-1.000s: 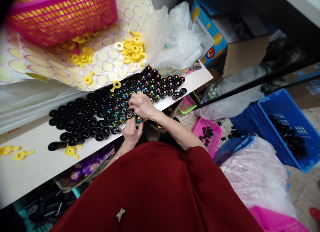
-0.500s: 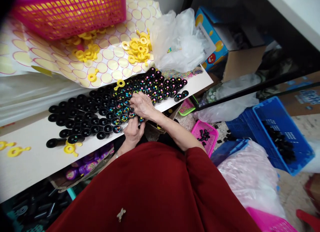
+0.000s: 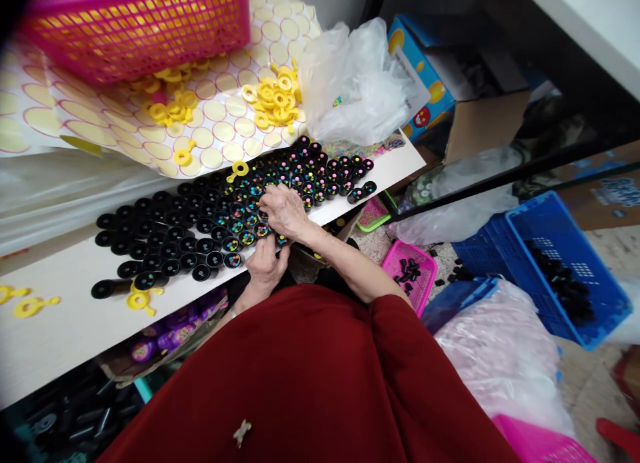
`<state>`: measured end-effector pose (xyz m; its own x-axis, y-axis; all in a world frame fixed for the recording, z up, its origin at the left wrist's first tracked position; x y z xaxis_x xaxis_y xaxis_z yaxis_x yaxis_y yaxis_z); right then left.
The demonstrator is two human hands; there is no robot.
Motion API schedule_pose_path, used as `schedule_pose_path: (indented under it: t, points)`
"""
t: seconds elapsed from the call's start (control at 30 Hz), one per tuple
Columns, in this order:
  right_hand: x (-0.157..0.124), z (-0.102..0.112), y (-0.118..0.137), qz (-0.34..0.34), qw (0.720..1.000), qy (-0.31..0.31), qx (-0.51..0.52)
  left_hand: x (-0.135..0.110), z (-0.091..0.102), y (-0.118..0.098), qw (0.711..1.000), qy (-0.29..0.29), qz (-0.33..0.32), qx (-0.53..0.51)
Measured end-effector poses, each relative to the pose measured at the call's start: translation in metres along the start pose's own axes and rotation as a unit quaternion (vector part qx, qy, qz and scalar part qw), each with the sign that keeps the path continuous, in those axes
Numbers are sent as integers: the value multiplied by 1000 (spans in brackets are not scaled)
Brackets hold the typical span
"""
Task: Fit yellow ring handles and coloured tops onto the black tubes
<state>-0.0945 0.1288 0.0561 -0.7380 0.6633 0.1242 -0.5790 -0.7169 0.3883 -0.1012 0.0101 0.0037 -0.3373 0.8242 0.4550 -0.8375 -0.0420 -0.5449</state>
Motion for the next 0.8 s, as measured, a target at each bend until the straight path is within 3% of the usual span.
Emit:
schedule_pose_path:
  t: [0.17, 0.37, 0.6, 0.8]
  points:
    - [-1, 10, -8, 0, 997, -53, 57, 1, 0, -3, 1000, 3, -6, 3]
    - [-6, 1, -1, 4, 1000, -6, -3, 1, 2, -3, 1000, -13, -10, -4]
    - [-5, -2, 4, 13, 999, 1, -38, 0, -3, 4, 999, 11, 22, -20]
    - [-3, -1, 10, 34, 995, 29, -92, 1, 1, 0, 1000, -8, 0, -6]
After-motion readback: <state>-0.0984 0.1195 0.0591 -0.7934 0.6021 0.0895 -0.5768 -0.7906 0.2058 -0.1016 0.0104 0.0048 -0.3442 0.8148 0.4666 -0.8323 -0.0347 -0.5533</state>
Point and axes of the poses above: each hand's wrist, its own x-axis towards the middle knuckle, its own z-axis out of the back of the hand, y = z × x, the point moved 10 cm from there along x, towards the middle knuckle, and after that the axes turned 10 degrees about -x, right-handed, at the moved point
